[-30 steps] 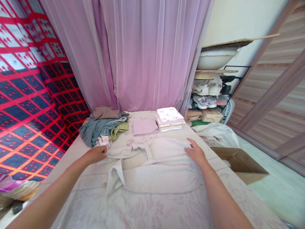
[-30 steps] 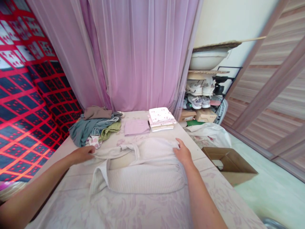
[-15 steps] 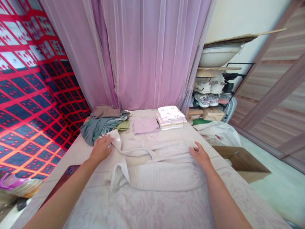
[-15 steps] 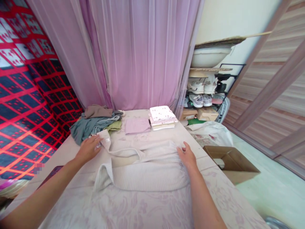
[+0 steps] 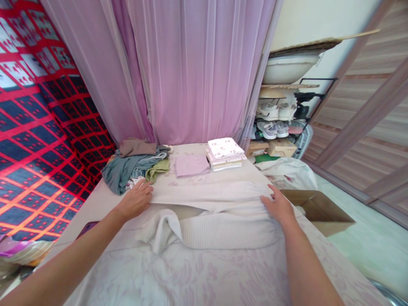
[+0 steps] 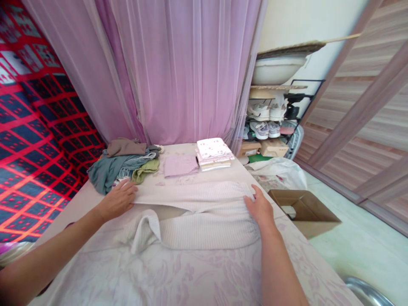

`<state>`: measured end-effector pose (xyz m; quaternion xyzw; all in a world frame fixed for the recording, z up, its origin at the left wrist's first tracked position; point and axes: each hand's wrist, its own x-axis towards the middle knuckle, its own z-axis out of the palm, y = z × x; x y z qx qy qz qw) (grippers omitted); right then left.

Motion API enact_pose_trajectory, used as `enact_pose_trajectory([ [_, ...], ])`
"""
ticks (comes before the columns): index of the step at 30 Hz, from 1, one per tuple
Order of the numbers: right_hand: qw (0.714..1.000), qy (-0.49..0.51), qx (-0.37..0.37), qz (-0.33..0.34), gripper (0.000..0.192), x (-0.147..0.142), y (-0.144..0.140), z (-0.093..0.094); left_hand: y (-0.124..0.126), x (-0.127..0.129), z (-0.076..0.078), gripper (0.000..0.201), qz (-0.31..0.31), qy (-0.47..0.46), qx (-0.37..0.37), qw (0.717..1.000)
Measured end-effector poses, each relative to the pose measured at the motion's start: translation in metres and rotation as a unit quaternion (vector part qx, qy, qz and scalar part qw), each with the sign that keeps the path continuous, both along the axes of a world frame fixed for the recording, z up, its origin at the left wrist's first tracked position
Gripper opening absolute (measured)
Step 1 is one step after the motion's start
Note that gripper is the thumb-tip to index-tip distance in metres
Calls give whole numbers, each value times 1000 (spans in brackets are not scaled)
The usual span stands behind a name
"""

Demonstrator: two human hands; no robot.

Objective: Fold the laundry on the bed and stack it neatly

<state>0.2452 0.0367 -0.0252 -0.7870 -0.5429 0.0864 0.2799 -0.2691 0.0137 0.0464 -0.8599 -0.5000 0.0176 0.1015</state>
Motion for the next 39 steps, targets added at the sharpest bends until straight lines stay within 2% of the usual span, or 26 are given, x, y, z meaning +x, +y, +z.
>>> enact_pose_trajectory([
  [2,999,9,-52,14,61,7,3,-2,-14,-4,-2,10,0,19,-35,999],
  [5,996,23,-83,31,58,12,12,-5,-20,-11,-4,35,93,35,-87,991],
  [8,996,43,-66,36,50,13,29,-4,-7,-19,-4,54,195,-4,-121,973],
  [11,996,57,-57,48,41,11,46,-2,12,-24,-7,46,254,-47,-109,960],
  [13,995,61,-58,61,40,10,51,-2,21,-25,-12,43,278,-40,-97,955],
  [16,990,90,-46,94,53,8,51,-2,31,-25,-16,45,282,-11,-127,951],
  [19,982,145,-18,119,58,8,47,-2,37,-26,-11,32,268,2,-146,952],
  [22,980,167,16,103,55,5,45,1,41,-25,0,33,297,-13,-102,949],
  [26,994,99,34,17,55,-10,47,4,39,-17,5,37,352,-48,13,935],
  [30,999,45,5,27,57,-23,42,4,25,-3,-13,46,306,-77,52,947],
  [34,996,29,62,58,43,-13,18,0,-11,12,-32,44,181,-201,44,962],
  [36,992,63,59,88,38,-2,0,-6,-33,18,-36,48,126,-268,-14,955],
  [39,979,108,34,172,33,14,-28,-15,-61,28,-37,61,96,-341,-152,922],
])
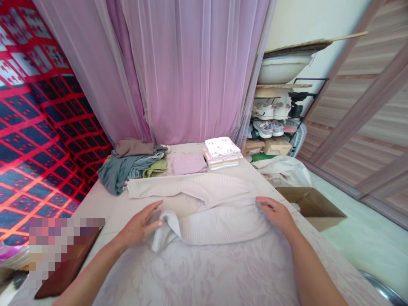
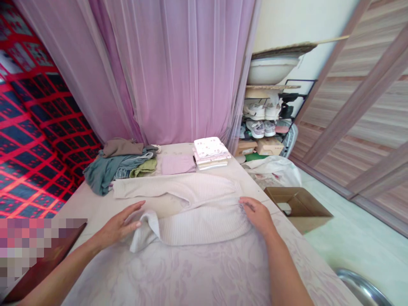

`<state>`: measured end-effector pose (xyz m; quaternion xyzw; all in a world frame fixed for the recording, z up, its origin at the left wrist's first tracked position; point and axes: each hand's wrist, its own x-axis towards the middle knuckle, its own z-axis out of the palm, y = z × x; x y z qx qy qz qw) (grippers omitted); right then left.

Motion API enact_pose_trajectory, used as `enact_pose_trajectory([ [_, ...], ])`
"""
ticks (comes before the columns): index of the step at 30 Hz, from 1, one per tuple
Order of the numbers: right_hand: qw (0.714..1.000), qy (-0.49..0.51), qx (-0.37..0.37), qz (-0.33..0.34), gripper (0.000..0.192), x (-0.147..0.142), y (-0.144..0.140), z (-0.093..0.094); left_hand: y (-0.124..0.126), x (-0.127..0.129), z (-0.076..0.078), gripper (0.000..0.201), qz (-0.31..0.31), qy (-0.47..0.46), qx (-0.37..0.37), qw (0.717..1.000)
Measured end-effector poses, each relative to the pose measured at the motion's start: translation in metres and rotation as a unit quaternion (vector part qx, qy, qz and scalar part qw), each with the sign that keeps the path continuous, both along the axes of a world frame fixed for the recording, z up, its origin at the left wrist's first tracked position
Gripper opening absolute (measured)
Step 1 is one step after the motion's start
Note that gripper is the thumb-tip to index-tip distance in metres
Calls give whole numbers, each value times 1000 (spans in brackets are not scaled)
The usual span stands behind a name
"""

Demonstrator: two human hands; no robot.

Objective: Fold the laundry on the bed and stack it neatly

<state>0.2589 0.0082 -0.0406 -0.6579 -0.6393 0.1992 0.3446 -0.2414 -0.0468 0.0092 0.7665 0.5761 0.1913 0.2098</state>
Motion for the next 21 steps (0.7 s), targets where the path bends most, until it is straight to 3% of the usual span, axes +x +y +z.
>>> enact_pose_trajectory([
  [3,995,-24,-29,96,36,12,-24,-3,-15,10,2,73,0,-33,-53,998],
  [8,974,-100,-89,185,56,20,-44,3,-20,22,9,45,-47,-6,-30,998],
  [11,971,-158,-60,171,45,18,-43,4,-22,23,11,34,-52,-9,-35,998],
  [14,976,-178,6,126,32,13,-37,6,-23,20,12,21,-18,-66,-48,997],
  [18,983,-144,62,96,37,6,-34,20,-25,16,20,24,39,-145,-81,985],
  [21,990,-118,46,65,39,6,-38,37,-28,16,30,28,25,-160,-128,978],
])
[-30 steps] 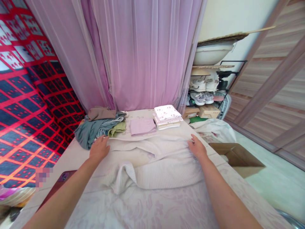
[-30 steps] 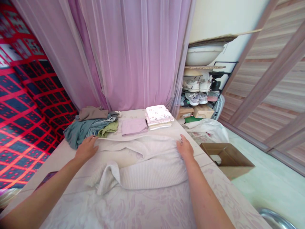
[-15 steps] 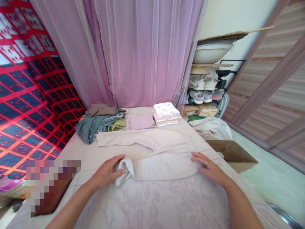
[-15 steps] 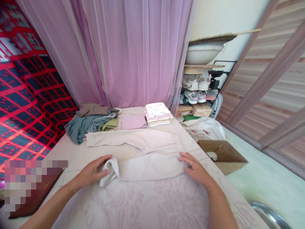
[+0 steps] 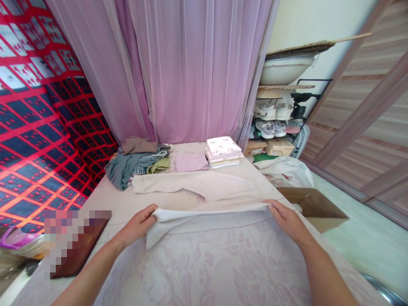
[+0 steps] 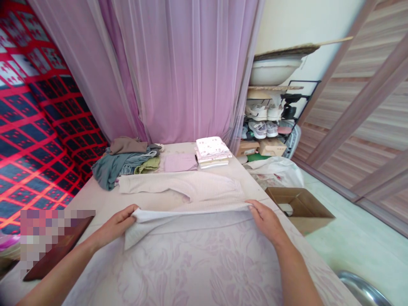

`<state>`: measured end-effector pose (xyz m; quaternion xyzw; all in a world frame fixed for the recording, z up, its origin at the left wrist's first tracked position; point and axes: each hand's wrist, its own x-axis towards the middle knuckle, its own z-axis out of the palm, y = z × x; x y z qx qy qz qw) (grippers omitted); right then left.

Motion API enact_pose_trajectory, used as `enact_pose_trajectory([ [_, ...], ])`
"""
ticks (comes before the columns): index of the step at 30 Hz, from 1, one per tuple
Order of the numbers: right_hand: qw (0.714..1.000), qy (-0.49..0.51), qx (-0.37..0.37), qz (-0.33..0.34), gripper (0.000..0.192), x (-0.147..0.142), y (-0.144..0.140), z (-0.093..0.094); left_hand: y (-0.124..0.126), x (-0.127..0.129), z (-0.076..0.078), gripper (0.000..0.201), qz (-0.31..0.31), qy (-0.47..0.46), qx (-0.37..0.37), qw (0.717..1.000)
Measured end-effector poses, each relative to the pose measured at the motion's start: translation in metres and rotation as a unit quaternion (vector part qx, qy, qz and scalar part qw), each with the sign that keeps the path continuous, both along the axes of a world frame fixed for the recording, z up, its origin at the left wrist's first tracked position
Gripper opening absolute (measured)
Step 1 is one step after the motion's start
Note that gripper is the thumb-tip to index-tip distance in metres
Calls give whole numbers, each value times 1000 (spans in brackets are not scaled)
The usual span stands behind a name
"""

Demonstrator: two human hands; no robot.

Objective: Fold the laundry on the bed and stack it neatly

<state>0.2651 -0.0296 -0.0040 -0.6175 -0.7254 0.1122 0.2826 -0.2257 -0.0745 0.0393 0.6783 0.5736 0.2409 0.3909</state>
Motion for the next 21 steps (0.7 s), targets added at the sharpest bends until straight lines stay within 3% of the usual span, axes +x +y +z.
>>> enact_pose_trajectory([
  [5,1000,20,-22,-8,39,17,-5,25,-2,3,20,33,-77,-32,-88,993],
  [9,999,-4,-55,2,41,24,6,39,17,1,39,33,-110,-45,-152,981],
  [12,997,-30,-74,24,41,14,30,41,47,-2,53,34,-96,-42,-120,987],
  [15,996,-51,-72,5,37,-3,63,34,82,-5,61,38,-62,-47,-77,994],
  [18,991,-78,-106,-19,34,-16,89,23,116,-9,62,40,-28,-17,-38,999],
  [21,984,-98,-151,-8,30,-20,101,14,145,-19,58,40,-44,85,-10,995],
])
